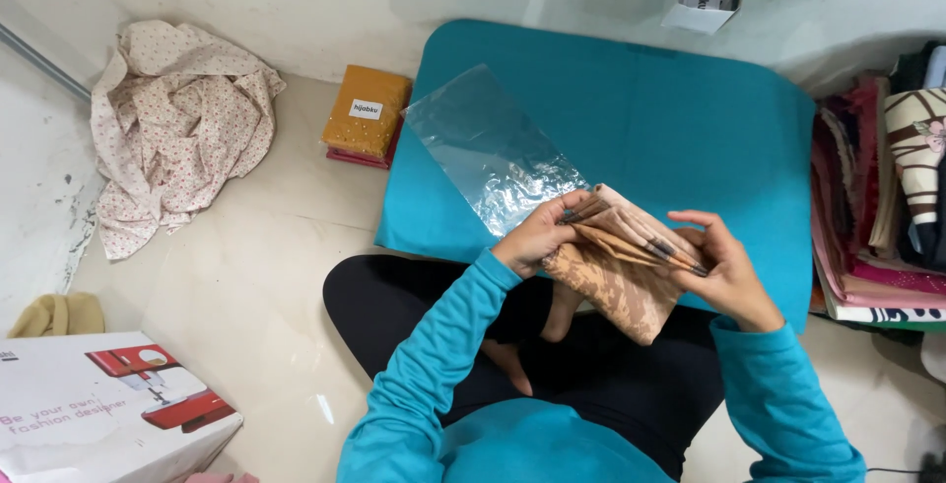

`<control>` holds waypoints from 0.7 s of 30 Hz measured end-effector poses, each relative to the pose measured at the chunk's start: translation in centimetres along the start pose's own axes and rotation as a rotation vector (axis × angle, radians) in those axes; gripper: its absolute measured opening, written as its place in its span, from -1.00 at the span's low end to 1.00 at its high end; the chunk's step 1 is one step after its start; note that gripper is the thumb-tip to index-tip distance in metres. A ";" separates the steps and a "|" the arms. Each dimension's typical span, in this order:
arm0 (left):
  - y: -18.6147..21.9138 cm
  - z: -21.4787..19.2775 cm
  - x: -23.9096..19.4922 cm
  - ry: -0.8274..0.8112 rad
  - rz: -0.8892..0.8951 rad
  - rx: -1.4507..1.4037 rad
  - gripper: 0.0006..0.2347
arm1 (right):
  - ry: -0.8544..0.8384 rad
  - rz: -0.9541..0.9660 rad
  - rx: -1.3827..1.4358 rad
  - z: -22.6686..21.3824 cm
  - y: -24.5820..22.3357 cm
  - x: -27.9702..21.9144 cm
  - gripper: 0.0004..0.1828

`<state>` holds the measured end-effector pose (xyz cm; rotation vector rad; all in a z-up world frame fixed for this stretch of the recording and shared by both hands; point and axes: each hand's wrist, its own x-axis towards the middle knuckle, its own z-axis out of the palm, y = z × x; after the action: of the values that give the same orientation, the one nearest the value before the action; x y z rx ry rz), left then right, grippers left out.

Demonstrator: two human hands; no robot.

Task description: The person sits on the floor and folds a patterned fabric on a teal mat. They use a small white handheld steamer to press the fabric while folding it. Finally, they place the folded fabric into a clear plastic bag and seal it.

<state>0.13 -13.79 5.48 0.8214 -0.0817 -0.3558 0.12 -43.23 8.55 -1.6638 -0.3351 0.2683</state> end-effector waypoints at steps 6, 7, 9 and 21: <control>0.6 1.0 -0.9 -0.120 0.050 0.141 -0.60 | 0.051 -0.200 -0.211 1.2 0.2 0.0 -0.43; 0.6 1.0 -1.0 -0.127 0.049 0.148 -0.62 | 0.070 -0.245 -0.239 1.5 -0.2 -0.1 -0.60; 0.3 1.0 -1.2 -0.134 0.048 0.155 -0.64 | 0.088 -0.291 -0.267 2.0 -0.8 -0.1 -0.77; -6.4 0.0 0.3 0.173 -0.113 -0.030 -0.63 | -0.104 -0.173 -0.968 8.4 -7.9 -3.7 0.08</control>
<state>-1.36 -17.90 0.81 0.8259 0.1319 -0.3898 -6.88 -36.04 15.29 -2.5511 -0.7635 0.0492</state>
